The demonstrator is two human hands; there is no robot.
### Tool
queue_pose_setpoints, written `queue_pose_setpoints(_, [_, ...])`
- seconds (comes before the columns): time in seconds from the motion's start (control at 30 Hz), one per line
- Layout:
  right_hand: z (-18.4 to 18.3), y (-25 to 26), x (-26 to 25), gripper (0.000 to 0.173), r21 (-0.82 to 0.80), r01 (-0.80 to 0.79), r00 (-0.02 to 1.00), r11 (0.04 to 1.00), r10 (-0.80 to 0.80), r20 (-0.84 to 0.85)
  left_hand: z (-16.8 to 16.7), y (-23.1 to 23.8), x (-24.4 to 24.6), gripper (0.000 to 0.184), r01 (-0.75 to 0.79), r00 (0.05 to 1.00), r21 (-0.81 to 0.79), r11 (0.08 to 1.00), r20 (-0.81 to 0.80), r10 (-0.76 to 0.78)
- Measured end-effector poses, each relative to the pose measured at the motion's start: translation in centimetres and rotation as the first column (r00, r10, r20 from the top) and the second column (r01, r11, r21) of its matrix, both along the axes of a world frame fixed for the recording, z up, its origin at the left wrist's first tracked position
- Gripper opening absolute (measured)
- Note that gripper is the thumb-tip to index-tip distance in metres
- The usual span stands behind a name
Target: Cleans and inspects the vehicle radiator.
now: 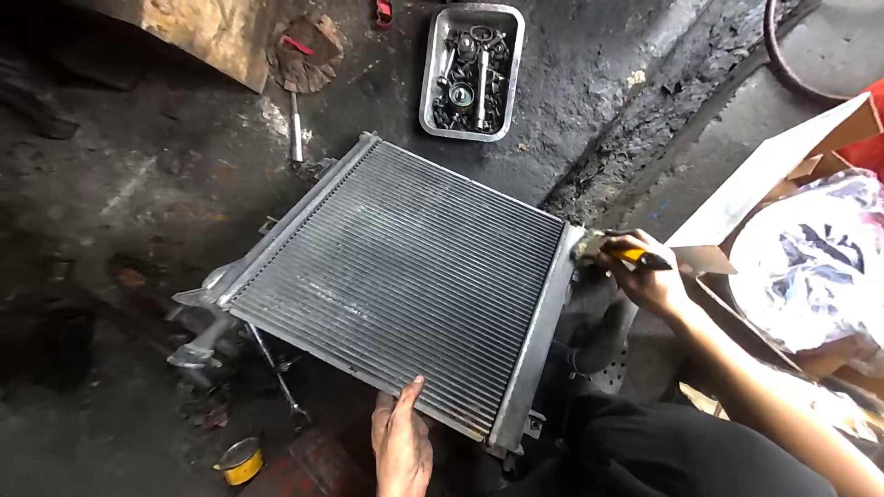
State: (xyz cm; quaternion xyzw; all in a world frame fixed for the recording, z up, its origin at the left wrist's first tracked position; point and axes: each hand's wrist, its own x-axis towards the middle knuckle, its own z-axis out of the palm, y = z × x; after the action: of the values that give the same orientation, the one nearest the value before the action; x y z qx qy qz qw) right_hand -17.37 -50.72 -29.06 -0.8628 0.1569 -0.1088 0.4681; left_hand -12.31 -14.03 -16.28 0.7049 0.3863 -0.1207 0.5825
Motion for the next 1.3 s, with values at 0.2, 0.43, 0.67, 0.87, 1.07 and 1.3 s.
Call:
queue_pose_setpoints(0.2, [-2.7,-1.5,0.5,0.023,-0.093,0.218,0.973,0.971,-0.209,0.100,-0.1,0.0,-0.2,0.029,-0.006,1.000,-0.003,1.000,-0.016,0.006])
queue_pose_setpoints(0.43, [1.5,1.5,0.1,0.023,0.040,-0.045,0.999,0.998,0.044,0.009,-0.4,0.0,0.2,0.029,-0.009,0.999,-0.001,1.000,-0.039,0.009])
queue_pose_setpoints(0.67, [2.6,4.5,-1.1,0.022,0.120,-0.129,0.991,0.984,0.124,0.045,-0.4,0.3,0.1,0.027,-0.009,0.999,-0.010,1.000,-0.044,0.009])
queue_pose_setpoints(0.87, [1.6,3.3,-0.9,0.024,0.108,-0.005,1.000,0.994,0.004,0.012,-0.2,-0.1,0.1,0.028,0.001,0.999,0.002,1.000,-0.051,-0.001])
queue_pose_setpoints(1.07, [3.4,4.7,-4.8,0.022,0.356,-0.171,0.984,0.919,0.176,0.019,-0.1,0.0,0.2,0.028,-0.012,0.997,-0.012,1.000,-0.070,0.011])
queue_pose_setpoints(1.3, [3.7,6.6,-6.3,0.025,0.452,-0.134,0.989,0.882,0.151,-0.001,0.0,-0.1,0.2,0.025,-0.014,0.997,0.005,1.000,-0.070,0.014])
